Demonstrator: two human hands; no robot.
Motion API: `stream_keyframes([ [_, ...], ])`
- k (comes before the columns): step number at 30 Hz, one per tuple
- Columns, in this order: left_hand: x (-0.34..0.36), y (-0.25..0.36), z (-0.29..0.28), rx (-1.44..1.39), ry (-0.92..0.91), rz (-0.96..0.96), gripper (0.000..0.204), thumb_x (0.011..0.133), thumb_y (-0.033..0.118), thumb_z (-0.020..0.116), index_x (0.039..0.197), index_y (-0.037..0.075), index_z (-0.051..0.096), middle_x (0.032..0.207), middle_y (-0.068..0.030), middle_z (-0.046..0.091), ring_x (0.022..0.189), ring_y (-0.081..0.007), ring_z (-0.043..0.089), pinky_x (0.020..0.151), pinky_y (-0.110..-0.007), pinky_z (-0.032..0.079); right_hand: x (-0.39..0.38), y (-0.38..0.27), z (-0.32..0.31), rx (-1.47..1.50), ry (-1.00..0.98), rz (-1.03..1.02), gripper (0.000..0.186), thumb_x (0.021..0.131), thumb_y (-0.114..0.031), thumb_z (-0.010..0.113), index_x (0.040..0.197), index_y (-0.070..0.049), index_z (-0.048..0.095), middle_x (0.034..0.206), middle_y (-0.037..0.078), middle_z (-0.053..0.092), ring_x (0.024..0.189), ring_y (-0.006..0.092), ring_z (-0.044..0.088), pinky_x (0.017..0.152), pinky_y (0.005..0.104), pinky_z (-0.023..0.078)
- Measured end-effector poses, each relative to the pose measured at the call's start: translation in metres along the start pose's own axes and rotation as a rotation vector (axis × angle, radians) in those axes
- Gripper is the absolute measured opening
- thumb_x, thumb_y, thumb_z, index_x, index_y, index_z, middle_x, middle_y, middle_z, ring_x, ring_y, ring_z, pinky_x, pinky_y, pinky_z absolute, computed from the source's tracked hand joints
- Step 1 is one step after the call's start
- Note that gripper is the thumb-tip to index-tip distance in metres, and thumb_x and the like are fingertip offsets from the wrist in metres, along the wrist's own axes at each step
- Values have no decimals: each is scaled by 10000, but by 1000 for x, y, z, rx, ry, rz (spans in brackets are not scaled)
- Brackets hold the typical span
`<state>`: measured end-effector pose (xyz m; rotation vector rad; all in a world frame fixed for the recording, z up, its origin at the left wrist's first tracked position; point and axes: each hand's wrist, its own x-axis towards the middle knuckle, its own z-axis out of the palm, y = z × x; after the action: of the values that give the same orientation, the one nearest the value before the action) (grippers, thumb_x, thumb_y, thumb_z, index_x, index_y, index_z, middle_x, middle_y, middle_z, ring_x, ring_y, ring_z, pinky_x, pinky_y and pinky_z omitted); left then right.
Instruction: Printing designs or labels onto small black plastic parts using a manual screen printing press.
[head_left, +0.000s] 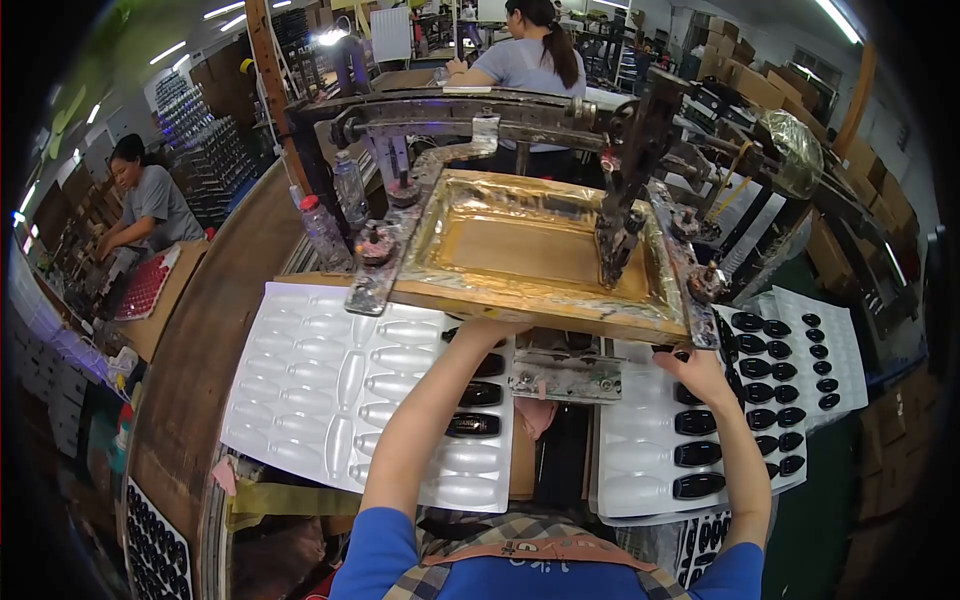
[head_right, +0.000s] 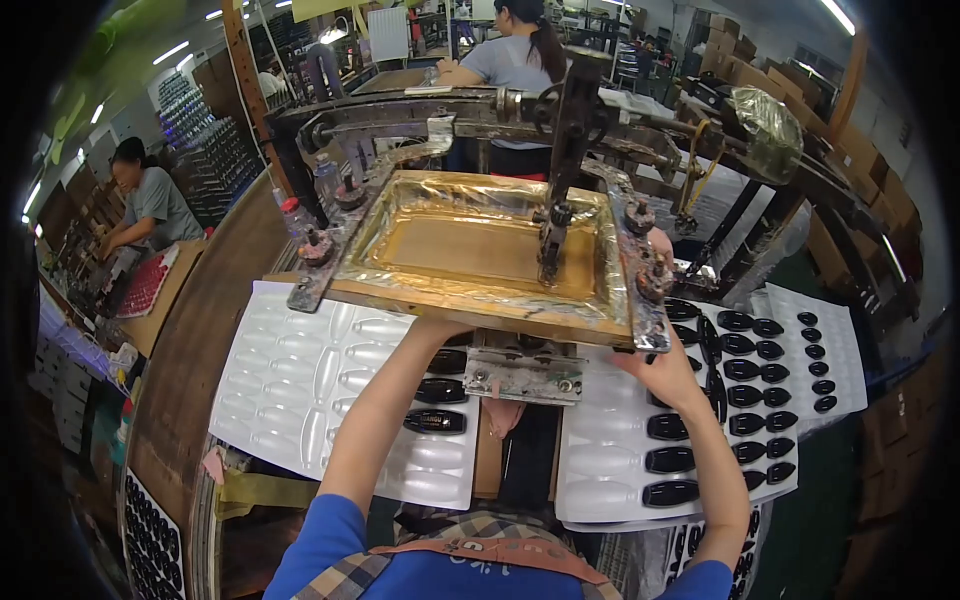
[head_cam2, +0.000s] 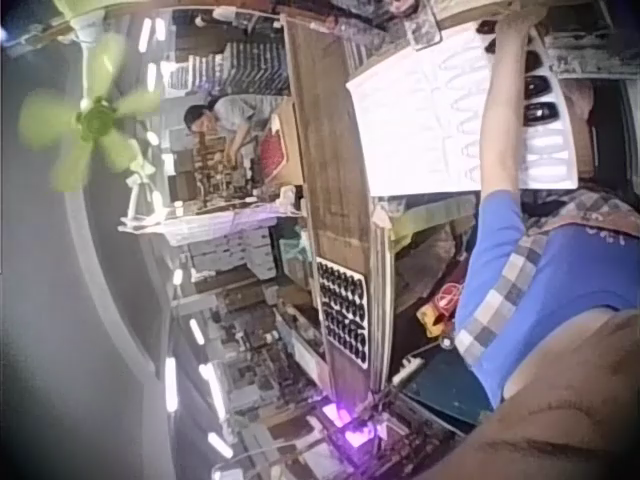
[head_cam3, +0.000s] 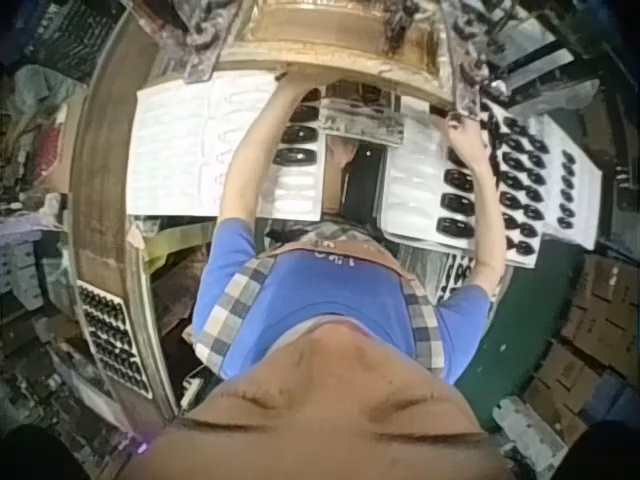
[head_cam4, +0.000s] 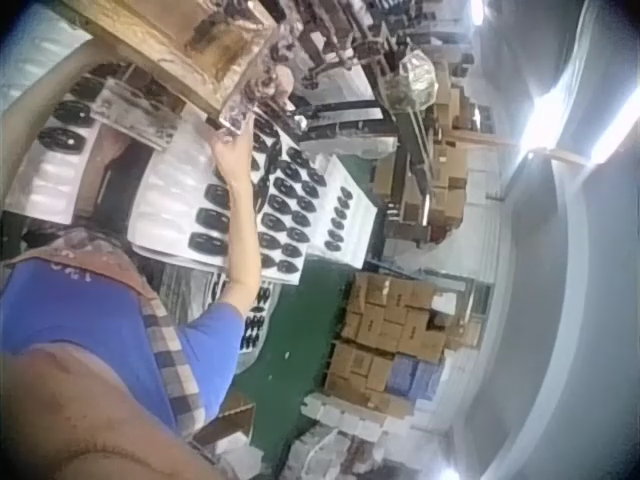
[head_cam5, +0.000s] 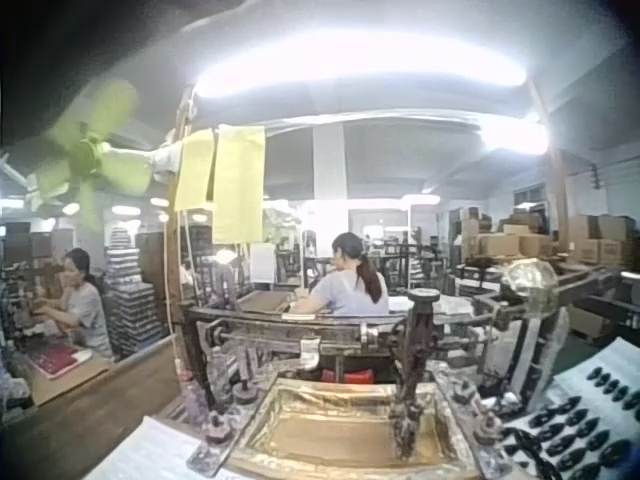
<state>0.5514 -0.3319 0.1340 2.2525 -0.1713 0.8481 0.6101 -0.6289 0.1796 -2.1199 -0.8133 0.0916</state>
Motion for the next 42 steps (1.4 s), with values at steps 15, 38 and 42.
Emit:
stream_keyframes([
  [15,-123,17,-96,-546,562,-615,114,843,87,540,867,-18,575,798,-17,558,742,-76,503,687,-203,409,28,-61,58,21,-205,-2,579,732,-485,605,1077,-26,536,1077,130,562,995,254,522,850,306,392],
  [38,-215,48,-59,262,191,-609,64,772,37,555,804,-17,547,762,-134,534,707,-273,522,634,-329,418,-168,-45,-48,-761,-285,99,493,545,-110,744,972,-12,518,856,117,538,724,274,519,652,340,440],
  [42,-141,46,-63,147,341,-333,119,747,4,563,863,-18,550,831,-145,550,789,-298,516,705,-361,406,-143,-59,-53,-455,-22,456,388,653,-111,701,974,-14,505,758,108,504,533,157,456,488,255,382],
])
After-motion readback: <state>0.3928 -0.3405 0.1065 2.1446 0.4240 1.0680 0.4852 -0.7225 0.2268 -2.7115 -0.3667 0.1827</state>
